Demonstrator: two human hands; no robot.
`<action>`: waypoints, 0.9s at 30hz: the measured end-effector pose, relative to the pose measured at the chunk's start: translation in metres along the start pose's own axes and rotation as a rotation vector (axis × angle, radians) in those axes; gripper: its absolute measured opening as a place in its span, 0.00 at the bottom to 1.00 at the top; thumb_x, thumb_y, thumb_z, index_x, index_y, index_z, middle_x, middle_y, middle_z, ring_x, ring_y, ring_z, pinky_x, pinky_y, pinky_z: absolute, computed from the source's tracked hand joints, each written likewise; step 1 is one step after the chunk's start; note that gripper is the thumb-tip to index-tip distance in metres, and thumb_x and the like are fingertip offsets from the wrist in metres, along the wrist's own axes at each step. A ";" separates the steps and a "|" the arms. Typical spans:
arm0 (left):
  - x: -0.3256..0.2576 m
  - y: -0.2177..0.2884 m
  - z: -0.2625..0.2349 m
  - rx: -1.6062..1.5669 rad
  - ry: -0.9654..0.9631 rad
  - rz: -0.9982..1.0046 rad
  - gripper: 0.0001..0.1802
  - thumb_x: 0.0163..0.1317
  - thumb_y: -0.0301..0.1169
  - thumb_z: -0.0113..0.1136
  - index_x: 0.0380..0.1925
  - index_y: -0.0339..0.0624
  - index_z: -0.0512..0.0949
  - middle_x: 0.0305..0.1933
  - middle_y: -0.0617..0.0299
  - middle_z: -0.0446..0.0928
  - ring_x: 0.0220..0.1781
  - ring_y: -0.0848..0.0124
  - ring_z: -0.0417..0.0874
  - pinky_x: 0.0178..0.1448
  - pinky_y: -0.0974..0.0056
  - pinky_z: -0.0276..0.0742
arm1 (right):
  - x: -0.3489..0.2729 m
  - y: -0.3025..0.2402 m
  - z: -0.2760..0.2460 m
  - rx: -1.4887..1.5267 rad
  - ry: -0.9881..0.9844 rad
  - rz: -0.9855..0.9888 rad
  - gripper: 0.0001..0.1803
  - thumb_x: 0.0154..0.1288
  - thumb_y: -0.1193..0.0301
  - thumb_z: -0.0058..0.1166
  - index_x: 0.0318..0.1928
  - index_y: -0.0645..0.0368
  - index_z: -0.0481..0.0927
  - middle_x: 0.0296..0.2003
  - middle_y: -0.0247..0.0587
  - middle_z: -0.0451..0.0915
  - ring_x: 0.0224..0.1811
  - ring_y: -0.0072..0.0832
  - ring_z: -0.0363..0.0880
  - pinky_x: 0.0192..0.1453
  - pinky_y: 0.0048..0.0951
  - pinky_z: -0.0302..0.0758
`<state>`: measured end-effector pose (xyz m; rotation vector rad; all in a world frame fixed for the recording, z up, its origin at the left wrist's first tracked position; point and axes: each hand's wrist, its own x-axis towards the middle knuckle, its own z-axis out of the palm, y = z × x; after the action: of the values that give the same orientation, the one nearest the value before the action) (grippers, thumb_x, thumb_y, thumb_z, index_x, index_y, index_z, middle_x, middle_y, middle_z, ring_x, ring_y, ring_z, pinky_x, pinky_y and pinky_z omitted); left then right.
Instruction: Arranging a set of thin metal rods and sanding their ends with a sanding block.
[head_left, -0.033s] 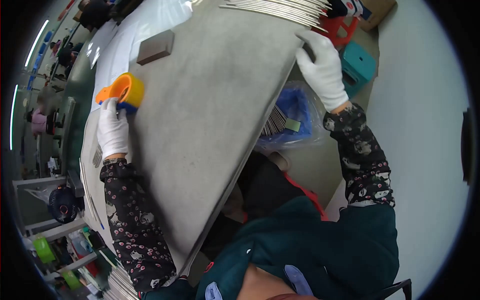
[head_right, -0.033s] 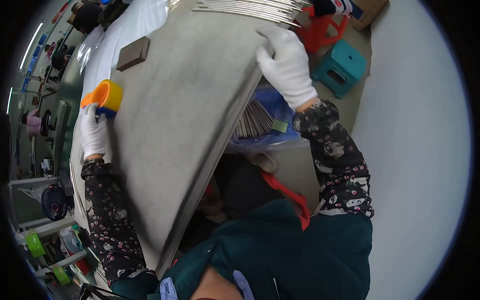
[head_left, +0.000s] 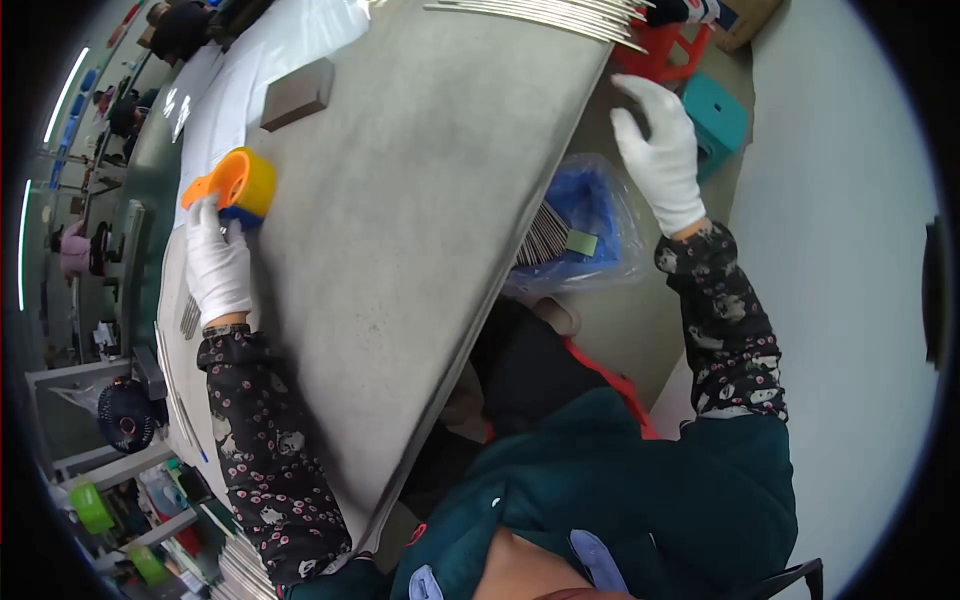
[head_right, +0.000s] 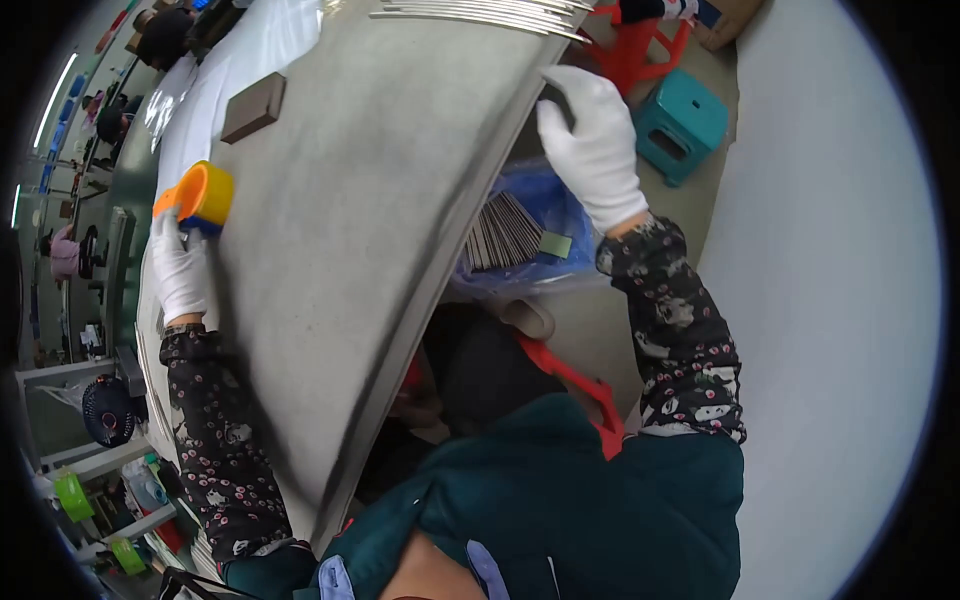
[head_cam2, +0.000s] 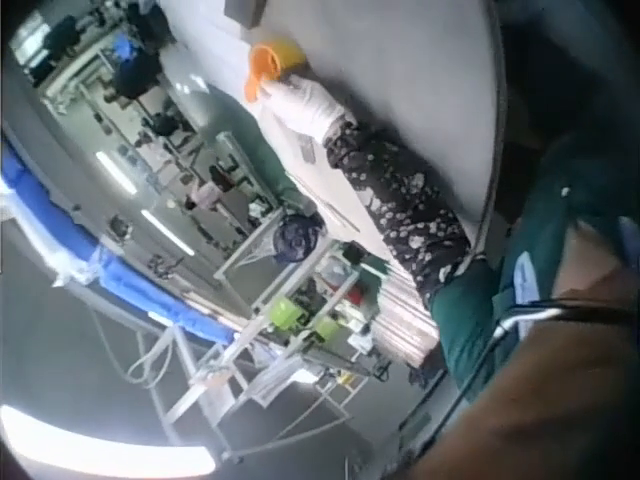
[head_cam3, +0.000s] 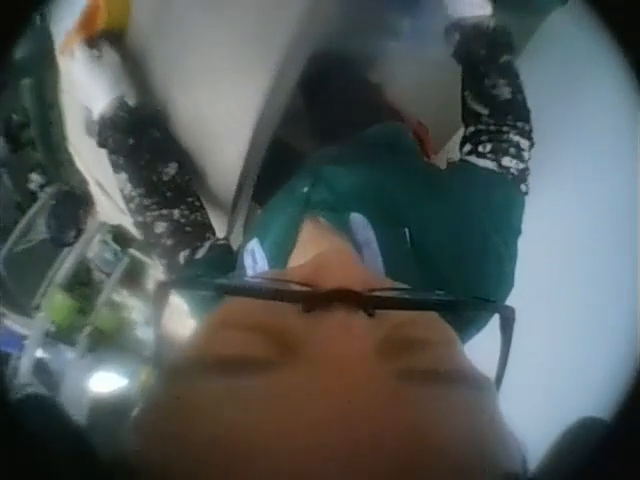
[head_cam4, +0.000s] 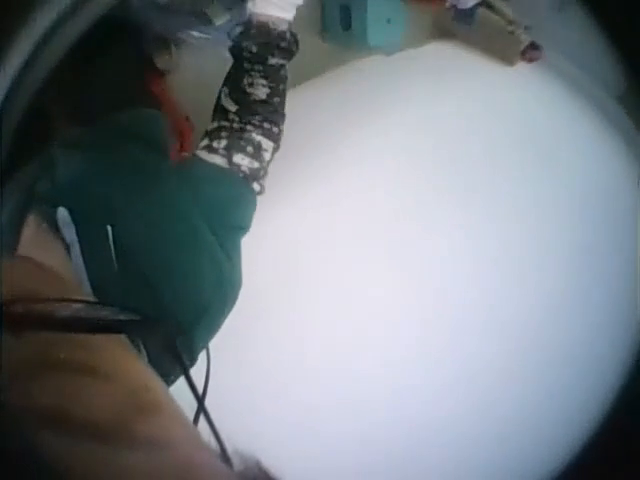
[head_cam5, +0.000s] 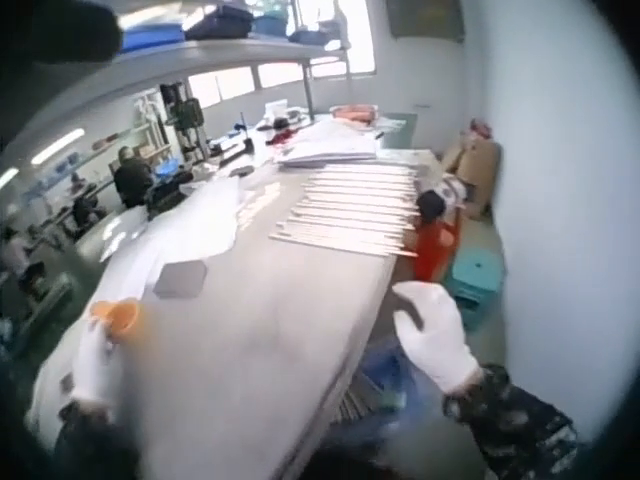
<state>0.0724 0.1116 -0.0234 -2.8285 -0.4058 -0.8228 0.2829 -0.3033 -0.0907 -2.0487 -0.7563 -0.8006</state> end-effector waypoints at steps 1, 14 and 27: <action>0.004 0.030 -0.002 -0.026 0.050 -0.060 0.27 0.53 0.19 0.61 0.55 0.41 0.70 0.54 0.50 0.73 0.57 0.52 0.74 0.60 0.56 0.72 | -0.036 0.020 -0.010 -0.012 -0.005 0.091 0.16 0.54 0.77 0.56 0.45 0.59 0.79 0.42 0.46 0.80 0.46 0.42 0.78 0.52 0.37 0.74; 0.041 0.278 0.033 -0.132 -0.273 0.544 0.43 0.52 0.39 0.63 0.67 0.44 0.58 0.67 0.45 0.60 0.70 0.48 0.61 0.70 0.47 0.57 | -0.379 0.005 -0.059 -0.076 -1.250 0.955 0.12 0.57 0.66 0.52 0.38 0.53 0.84 0.39 0.49 0.82 0.42 0.47 0.80 0.50 0.41 0.76; 0.055 0.290 0.029 -0.241 -0.353 0.525 0.45 0.40 0.18 0.56 0.66 0.42 0.60 0.66 0.42 0.61 0.68 0.44 0.62 0.69 0.43 0.57 | -0.341 0.112 0.030 -0.241 -1.299 1.203 0.15 0.58 0.63 0.48 0.41 0.51 0.84 0.43 0.49 0.81 0.48 0.48 0.79 0.54 0.44 0.75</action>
<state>0.2194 -0.1449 -0.0424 -3.0715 0.4168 -0.2818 0.1616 -0.4142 -0.4108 -2.5251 0.1298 1.2476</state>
